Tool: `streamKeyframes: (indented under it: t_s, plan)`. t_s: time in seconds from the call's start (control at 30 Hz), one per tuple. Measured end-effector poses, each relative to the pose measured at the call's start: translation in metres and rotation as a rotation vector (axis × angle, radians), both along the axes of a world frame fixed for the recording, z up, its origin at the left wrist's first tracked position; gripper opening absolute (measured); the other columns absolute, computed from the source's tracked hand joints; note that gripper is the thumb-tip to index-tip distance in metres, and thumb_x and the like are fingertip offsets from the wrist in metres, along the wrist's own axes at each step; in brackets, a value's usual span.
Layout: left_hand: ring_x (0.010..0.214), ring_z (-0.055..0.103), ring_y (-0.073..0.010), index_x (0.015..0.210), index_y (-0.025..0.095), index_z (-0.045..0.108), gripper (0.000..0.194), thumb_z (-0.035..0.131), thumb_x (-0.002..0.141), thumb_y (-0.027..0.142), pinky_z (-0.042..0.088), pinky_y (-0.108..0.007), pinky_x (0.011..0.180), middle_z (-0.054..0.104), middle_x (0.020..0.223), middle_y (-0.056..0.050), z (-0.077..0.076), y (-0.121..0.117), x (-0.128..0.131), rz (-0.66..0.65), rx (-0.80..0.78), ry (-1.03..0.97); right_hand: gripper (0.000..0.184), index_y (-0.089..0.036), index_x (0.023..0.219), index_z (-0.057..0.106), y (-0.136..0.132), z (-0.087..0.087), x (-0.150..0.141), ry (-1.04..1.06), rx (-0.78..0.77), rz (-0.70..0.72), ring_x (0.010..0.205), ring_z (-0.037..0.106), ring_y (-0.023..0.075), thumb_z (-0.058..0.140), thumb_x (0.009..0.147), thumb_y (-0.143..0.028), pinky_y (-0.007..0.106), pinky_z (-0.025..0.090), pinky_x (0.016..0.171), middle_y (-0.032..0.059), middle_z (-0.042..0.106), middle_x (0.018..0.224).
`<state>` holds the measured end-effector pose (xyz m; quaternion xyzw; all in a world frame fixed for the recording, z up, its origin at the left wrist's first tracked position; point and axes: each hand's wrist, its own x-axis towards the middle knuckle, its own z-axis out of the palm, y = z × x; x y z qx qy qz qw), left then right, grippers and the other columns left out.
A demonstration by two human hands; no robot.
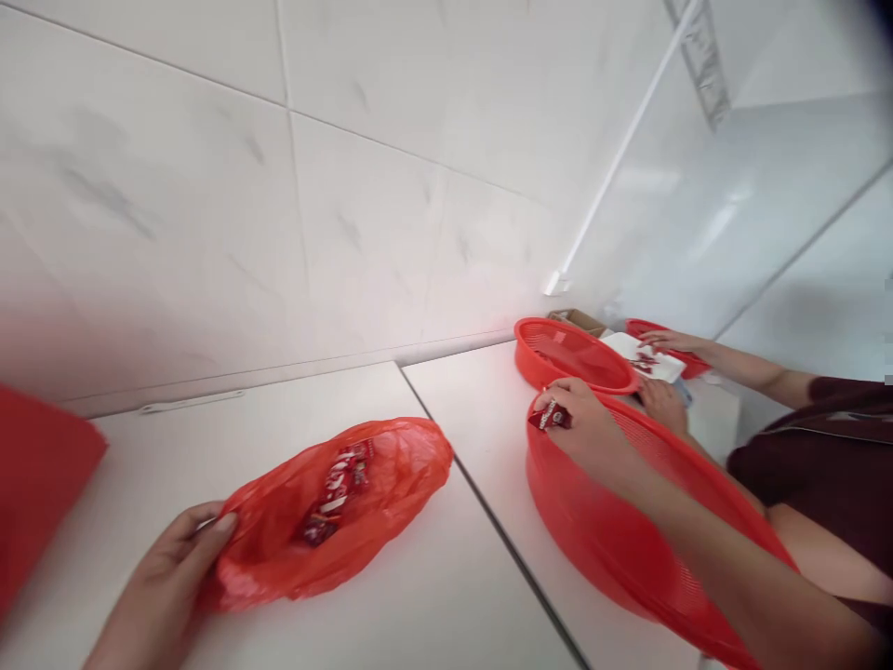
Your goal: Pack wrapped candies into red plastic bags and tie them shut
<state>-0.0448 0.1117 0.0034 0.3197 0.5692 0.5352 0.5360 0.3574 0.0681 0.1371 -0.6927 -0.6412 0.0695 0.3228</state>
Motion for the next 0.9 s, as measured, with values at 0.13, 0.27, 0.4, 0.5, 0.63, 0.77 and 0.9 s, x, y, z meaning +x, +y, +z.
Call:
streamKeyframes:
  t_s: [0.13,0.27,0.4,0.5,0.63,0.77,0.9]
  plan:
    - [0.066,0.066,-0.0176,0.089,0.023,0.054,0.039,0.077,0.065,0.043,0.052,-0.024,0.057,0.069,0.077,0.001,-0.006,-0.003,-0.003,-0.142,0.08,-0.139,0.025,-0.025,0.076,0.061,-0.007,0.015,-0.073,0.063,-0.047,0.263,0.093,0.057,0.018,0.045,0.068,-0.008,0.028,0.048,0.07,0.0022,0.053,0.105]
    - [0.065,0.066,-0.0173,0.09,0.021,0.051,0.033,0.071,0.073,0.04,0.05,-0.026,0.057,0.067,0.078,0.0,-0.008,-0.006,-0.004,-0.176,0.146,-0.168,0.034,-0.026,0.081,0.062,0.013,0.001,-0.131,0.158,-0.197,0.536,0.071,0.057,0.0108,0.042,0.066,-0.003,0.024,0.048,0.061,-0.0004,0.054,0.1]
    - [0.065,0.065,-0.0165,0.089,0.02,0.05,0.03,0.068,0.076,0.041,0.049,-0.025,0.058,0.066,0.08,-0.001,-0.005,-0.01,-0.004,-0.205,0.167,-0.169,0.036,-0.027,0.084,0.062,0.046,-0.032,-0.166,0.154,-0.286,0.562,0.073,0.059,0.0118,0.049,0.063,-0.002,0.023,0.048,0.059,-0.0012,0.056,0.102]
    - [0.067,0.065,-0.0166,0.088,0.021,0.05,0.031,0.068,0.076,0.043,0.048,-0.025,0.06,0.067,0.079,-0.001,-0.003,-0.01,-0.004,-0.197,0.164,-0.163,0.04,-0.032,0.096,0.063,0.055,-0.044,-0.175,0.161,-0.393,0.543,0.084,0.061,0.0174,0.062,0.062,-0.011,0.027,0.049,0.062,-0.0012,0.056,0.113]
    - [0.066,0.065,-0.0172,0.088,0.021,0.05,0.035,0.071,0.072,0.043,0.048,-0.026,0.058,0.067,0.078,-0.001,-0.004,-0.008,-0.006,-0.196,0.147,-0.175,0.034,-0.033,0.108,0.06,0.045,-0.039,-0.161,0.177,-0.265,0.463,0.108,0.055,0.0207,0.059,0.074,-0.026,0.035,0.047,0.086,-0.0008,0.053,0.123]
    - [0.063,0.063,-0.0146,0.089,0.021,0.051,0.033,0.071,0.072,0.041,0.047,-0.024,0.058,0.067,0.078,0.001,-0.005,-0.007,-0.007,-0.2,0.134,-0.192,0.037,-0.029,0.117,0.055,0.034,-0.056,-0.128,0.222,-0.071,0.154,0.12,0.047,0.0225,0.053,0.081,-0.036,0.04,0.04,0.099,0.0036,0.047,0.132]
    - [0.064,0.064,-0.0137,0.09,0.022,0.05,0.029,0.068,0.076,0.041,0.047,-0.023,0.058,0.066,0.079,0.001,-0.004,-0.009,-0.007,-0.217,0.145,-0.183,0.057,-0.023,0.131,0.043,0.03,-0.102,-0.099,0.386,-0.116,-0.089,0.121,0.047,0.0262,0.053,0.079,-0.046,0.04,0.044,0.094,0.011,0.044,0.136]
